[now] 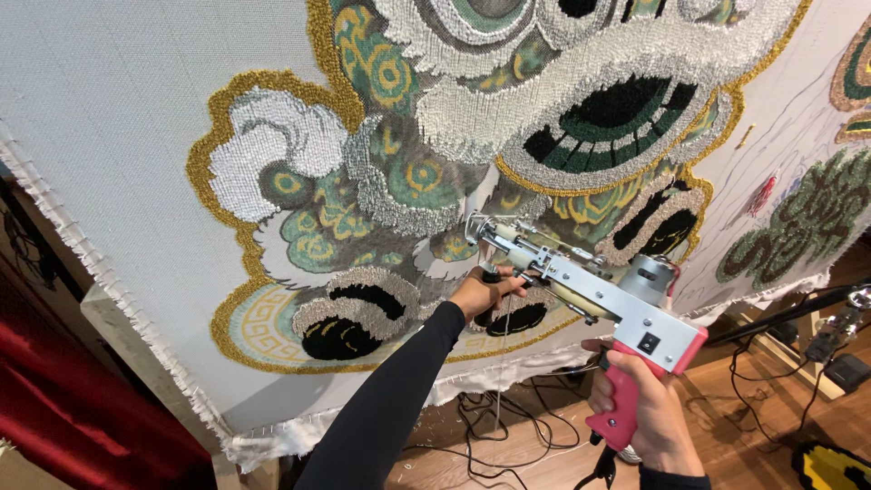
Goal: The person uses a pink and silver electric tufting gun to apply yarn into a stretched canvas featuring a pre-drawn skull design. The operator holds the gun with both hands, guiding it along the contours of the artwork to create a textured, pile surface. The process involves repetitive pressing and moving of the tool across the fabric.
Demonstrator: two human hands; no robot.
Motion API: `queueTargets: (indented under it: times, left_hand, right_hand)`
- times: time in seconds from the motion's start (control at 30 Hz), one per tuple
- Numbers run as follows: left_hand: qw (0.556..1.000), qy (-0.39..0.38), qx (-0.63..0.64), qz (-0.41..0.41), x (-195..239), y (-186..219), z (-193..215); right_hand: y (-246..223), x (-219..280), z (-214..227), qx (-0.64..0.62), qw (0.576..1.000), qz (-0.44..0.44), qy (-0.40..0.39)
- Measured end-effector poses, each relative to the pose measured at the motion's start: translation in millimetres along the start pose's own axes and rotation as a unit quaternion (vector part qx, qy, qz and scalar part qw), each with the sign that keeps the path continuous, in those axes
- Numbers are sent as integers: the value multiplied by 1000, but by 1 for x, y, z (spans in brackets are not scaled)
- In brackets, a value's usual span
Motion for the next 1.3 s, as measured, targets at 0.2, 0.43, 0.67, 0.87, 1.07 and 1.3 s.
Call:
queueTargets:
  times: [0.2,0.43,0.67,0.87,1.07,1.3]
  left_hand:
    - [1000,6,3,19,-6,-23,7]
    - [999,4,-31,19,-1,-16,13]
    - [998,28,-24,48,-13,-30,23]
    - [996,64,-20,56,-17,-34,42]
    - [991,106,-28,74,-19,-32,66]
    - [980,141,-38,135,-30,-49,86]
  right_hand:
    - [12,-4,-5,-22,999,-29,5]
    - [10,-6,-17,-13,1000,-26,6]
    - [11,-10,-28,-18,999,-38,16]
    - [16,-26,-43,-3,999,-20,-27]
    - [16,-40,-69,108,992,52,-38]
    - [28,-48,-78,121,987,101,-26]
Point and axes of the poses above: each hand's wrist, its own x-axis away from the middle knuckle, its own z-axis out of the back of the hand, y = z × x, the point moved 6 cm from there along -x, towards the middle knuckle, and after that the axes turned 12 degrees about -x, right-handed, at the moved point
